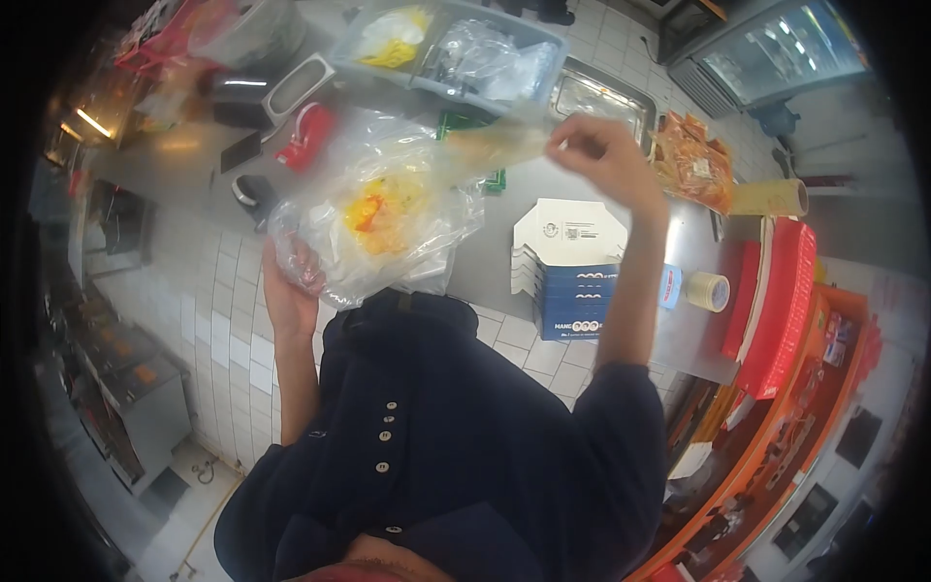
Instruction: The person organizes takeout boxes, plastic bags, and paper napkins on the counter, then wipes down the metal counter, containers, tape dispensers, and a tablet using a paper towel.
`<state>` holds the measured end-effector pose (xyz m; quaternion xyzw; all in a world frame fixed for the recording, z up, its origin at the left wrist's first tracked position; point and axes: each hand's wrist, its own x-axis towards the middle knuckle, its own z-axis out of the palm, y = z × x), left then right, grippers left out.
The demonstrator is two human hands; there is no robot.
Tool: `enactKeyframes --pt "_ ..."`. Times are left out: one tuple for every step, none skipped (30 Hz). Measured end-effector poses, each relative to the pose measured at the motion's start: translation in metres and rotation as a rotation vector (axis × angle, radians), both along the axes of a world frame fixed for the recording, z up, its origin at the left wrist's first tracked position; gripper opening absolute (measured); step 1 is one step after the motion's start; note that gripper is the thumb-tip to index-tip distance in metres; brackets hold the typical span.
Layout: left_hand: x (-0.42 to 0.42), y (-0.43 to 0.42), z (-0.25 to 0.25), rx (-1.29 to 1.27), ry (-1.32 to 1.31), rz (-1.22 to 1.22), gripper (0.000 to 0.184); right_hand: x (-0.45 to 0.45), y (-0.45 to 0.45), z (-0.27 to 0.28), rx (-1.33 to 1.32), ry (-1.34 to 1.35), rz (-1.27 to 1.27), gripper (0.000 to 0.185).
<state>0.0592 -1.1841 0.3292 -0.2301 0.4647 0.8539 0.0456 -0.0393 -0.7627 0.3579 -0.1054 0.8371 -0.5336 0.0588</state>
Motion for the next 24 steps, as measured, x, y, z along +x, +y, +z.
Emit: enactKeyframes --pt "0.000 0.001 0.001 0.006 0.006 -0.011 0.035 -0.009 0.016 0.009 0.014 -0.045 -0.002 0.005" --pt "0.000 0.001 0.001 0.009 0.001 -0.005 0.035 -0.022 0.038 0.011 0.141 -0.123 -0.039 0.007" --pt "0.001 0.002 0.001 0.011 -0.004 0.003 0.035 -0.034 0.057 0.009 0.161 -0.124 -0.083 0.008" --pt "0.001 0.001 0.001 0.016 0.001 -0.004 0.035 -0.046 0.074 0.002 0.180 -0.124 -0.125 0.010" --pt "0.002 0.000 0.000 0.021 0.003 0.000 0.035 -0.057 0.092 -0.004 0.184 -0.119 -0.131 0.010" --pt "0.002 0.000 -0.001 0.027 0.005 0.007 0.035 -0.068 0.110 -0.012 0.223 -0.118 -0.175 0.010" --pt "0.002 0.000 -0.001 0.032 0.015 0.008 0.035 -0.081 0.126 -0.020 0.263 -0.114 -0.216 0.010" --pt "0.003 0.000 -0.001 0.033 0.007 0.022 0.035 -0.094 0.145 -0.032 0.266 -0.106 -0.215 0.010" --pt "0.004 0.000 -0.001 0.033 -0.005 0.035 0.035 -0.105 0.163 -0.046 0.300 -0.066 -0.279 0.012" --pt "0.005 0.000 -0.001 0.035 -0.003 0.036 0.035 -0.113 0.175 -0.060 0.334 -0.025 -0.342 0.014" --pt "0.006 0.001 -0.001 0.038 -0.008 0.050 0.035 -0.117 0.182 -0.072 0.336 -0.024 -0.342 0.014" --pt "0.007 0.001 -0.002 0.040 -0.012 0.063 0.035 -0.121 0.188 -0.083 0.402 0.049 -0.440 0.018" --pt "0.008 0.002 -0.002 0.040 -0.009 0.063 0.035 -0.125 0.193 -0.097 0.467 0.123 -0.539 0.021" --pt "0.009 0.002 -0.002 0.032 -0.017 0.074 0.035 -0.130 0.195 -0.115 0.466 0.125 -0.539 0.021" --pt "0.009 0.003 -0.002 0.022 -0.025 0.083 0.035 -0.134 0.197 -0.135 0.498 0.186 -0.625 0.023" --pt "0.010 0.004 -0.002 0.020 -0.023 0.082 0.035 -0.135 0.198 -0.153 0.529 0.245 -0.712 0.025" --pt "0.010 0.005 -0.001 0.022 -0.029 0.094 0.034 -0.134 0.192 -0.166 0.551 0.227 -0.739 0.023" --pt "0.010 0.006 -0.001 0.021 -0.035 0.103 0.034 -0.132 0.183 -0.181 0.547 0.227 -0.745 0.023" --pt "0.010 0.007 0.000 0.018 -0.032 0.096 0.034 -0.131 0.177 -0.198 0.616 0.254 -0.782 0.021" --pt "0.009 0.009 -0.001 0.002 -0.031 0.103 0.034 -0.129 0.171 -0.214 0.685 0.282 -0.819 0.020" --pt "0.009 0.010 -0.001 -0.014 -0.033 0.108 0.034 -0.125 0.166 -0.231 0.684 0.280 -0.828 0.020" --pt "0.009 0.011 -0.001 -0.016 -0.029 0.102 0.034 -0.121 0.159 -0.246 0.699 0.192 -0.849 0.021" --pt "0.008 0.011 -0.002 -0.014 -0.035 0.105 0.035 -0.118 0.153 -0.256 0.713 0.104 -0.868 0.022" --pt "0.008 0.012 -0.002 -0.013 -0.044 0.110 0.035 -0.113 0.147 -0.264 0.711 0.102 -0.874 0.022"
